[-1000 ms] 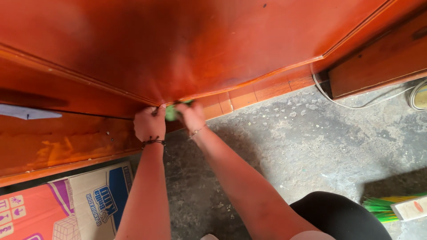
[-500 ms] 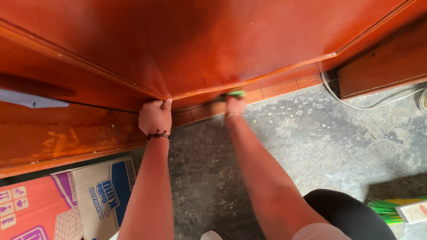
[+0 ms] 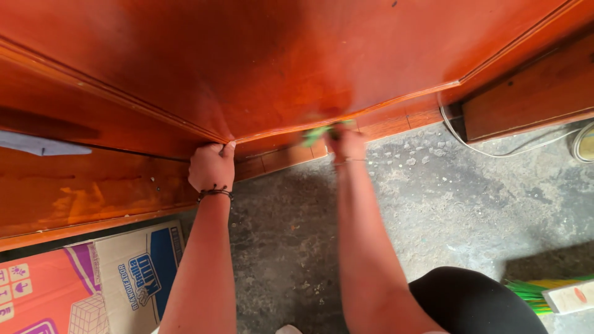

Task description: Sweep floor and wipe down a door with a cloth, then wash the cloth in a sink.

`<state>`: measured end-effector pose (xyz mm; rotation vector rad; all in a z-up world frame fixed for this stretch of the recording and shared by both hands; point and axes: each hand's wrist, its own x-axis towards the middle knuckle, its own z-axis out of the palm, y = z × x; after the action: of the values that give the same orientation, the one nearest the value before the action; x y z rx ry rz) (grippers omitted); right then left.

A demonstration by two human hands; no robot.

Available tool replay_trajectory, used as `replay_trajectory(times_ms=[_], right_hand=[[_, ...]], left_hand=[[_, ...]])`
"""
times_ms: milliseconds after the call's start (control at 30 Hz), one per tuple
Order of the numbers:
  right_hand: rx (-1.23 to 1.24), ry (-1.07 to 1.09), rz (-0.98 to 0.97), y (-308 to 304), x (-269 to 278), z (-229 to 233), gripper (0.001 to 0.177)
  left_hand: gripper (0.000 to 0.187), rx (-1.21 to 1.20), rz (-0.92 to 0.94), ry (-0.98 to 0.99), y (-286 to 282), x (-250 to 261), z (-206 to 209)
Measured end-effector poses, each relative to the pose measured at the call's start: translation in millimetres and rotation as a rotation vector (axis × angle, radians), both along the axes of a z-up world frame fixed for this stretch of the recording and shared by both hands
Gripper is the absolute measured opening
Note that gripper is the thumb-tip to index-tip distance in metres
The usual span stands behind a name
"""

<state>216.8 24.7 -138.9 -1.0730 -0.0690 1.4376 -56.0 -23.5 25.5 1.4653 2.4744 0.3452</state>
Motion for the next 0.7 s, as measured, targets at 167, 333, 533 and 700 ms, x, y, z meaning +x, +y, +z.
replay_trajectory(times_ms=[167, 333, 533, 700], right_hand=[[-0.152, -0.206, -0.200, -1, -22, 17, 0.022], [0.057, 0.416, 0.240, -30, -98, 98, 0.042], [0.060, 0.043, 0.163, 3, 1, -2, 0.029], [-0.087, -0.223, -0.105, 16, 98, 67, 0.026]], left_hand=[[0.040, -0.016, -0.019, 0.002, 1, -3, -5], [0.036, 0.049, -0.028, 0.034, 2, -4, -10], [0.037, -0.066, 0.029, -0.013, 0, 1, 2], [0.035, -0.046, 0.000, 0.020, -1, 2, -2]])
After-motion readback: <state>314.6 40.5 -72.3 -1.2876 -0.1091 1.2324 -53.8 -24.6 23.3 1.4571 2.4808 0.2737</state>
